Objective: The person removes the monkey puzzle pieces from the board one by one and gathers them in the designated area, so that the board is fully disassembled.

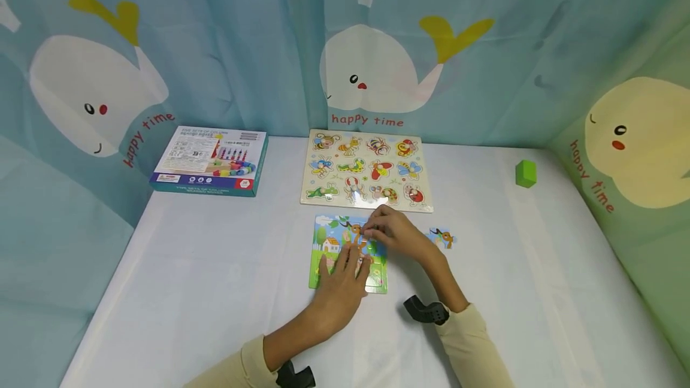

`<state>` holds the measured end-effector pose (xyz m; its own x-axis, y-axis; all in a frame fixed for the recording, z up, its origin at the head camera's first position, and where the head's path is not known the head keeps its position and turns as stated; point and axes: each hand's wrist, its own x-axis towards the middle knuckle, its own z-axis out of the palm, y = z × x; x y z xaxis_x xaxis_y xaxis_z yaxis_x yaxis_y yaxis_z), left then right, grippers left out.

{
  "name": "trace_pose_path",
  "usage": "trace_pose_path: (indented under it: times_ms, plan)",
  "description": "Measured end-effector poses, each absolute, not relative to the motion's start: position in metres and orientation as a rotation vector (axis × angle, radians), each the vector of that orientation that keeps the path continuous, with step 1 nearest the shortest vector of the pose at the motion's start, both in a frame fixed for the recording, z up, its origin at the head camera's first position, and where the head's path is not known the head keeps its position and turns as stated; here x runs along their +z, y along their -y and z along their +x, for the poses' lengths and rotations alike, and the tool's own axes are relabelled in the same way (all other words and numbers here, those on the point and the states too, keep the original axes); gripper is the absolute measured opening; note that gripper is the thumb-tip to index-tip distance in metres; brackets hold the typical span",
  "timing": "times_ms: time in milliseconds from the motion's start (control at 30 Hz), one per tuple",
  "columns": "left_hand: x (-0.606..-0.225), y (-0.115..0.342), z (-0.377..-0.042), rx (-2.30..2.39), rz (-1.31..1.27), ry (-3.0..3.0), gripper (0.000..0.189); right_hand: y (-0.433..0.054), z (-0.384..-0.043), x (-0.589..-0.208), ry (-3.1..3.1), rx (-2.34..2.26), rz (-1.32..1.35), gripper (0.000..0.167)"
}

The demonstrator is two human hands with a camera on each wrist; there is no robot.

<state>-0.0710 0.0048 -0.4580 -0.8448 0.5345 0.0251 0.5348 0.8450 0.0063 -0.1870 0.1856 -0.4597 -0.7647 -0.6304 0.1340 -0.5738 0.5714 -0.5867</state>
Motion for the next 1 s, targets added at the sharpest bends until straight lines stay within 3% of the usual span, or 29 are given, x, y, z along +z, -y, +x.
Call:
trace_pose_path:
  times_ms: [1000]
  plan:
    - [-0.4624,-0.0096,-0.0737,-0.038,-0.809,2.917,0.067,-0.1755,-0.1861,-0.4669,-2.737,-0.940,-0.991,0.006]
